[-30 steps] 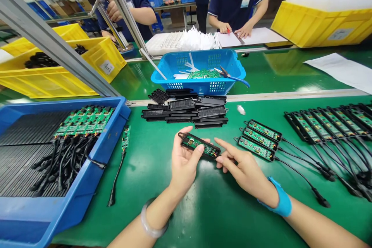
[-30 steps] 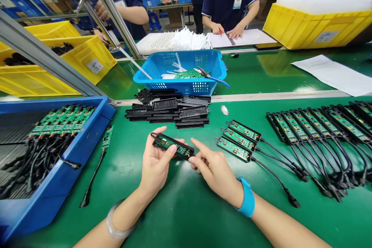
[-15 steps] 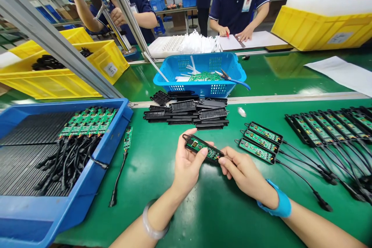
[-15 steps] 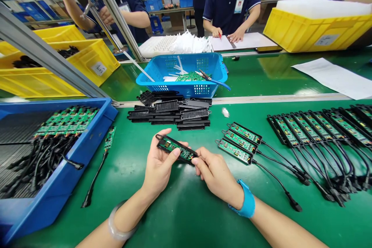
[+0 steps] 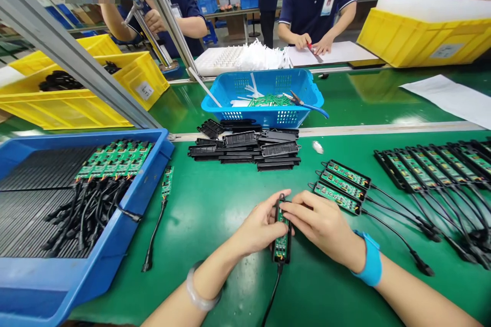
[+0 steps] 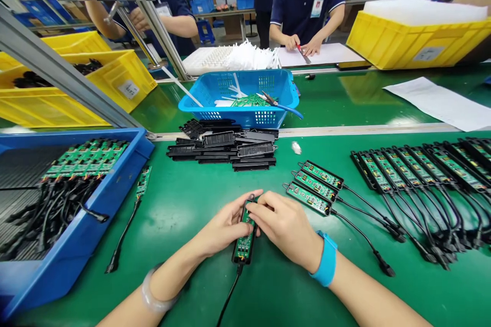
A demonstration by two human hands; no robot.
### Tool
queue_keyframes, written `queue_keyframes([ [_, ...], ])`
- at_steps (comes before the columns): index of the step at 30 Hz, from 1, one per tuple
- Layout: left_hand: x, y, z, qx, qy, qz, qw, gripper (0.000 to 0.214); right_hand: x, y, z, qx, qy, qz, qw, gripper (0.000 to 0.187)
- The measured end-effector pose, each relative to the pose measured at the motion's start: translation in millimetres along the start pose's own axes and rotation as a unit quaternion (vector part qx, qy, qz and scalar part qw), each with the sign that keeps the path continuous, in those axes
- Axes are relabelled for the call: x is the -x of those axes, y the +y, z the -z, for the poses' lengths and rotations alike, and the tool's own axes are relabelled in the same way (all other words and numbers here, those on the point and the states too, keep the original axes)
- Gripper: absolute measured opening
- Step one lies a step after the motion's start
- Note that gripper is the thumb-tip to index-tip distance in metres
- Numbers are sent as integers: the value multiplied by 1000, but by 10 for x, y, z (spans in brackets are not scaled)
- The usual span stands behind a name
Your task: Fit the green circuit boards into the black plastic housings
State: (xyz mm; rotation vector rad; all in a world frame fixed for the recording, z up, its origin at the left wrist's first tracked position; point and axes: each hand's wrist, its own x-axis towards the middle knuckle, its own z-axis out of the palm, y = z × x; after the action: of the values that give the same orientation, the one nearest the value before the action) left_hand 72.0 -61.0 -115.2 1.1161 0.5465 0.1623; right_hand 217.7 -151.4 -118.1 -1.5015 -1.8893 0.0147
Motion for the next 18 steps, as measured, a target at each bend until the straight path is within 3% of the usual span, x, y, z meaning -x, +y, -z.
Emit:
queue_keyframes([
  [6,-1,-40,30,-31,-10,14,999,75,-16,-19,30,73,10,62,995,18],
  [18,15,-60,25,-29,1,14,999,69,22,-12,23,73,3,60,996,17],
])
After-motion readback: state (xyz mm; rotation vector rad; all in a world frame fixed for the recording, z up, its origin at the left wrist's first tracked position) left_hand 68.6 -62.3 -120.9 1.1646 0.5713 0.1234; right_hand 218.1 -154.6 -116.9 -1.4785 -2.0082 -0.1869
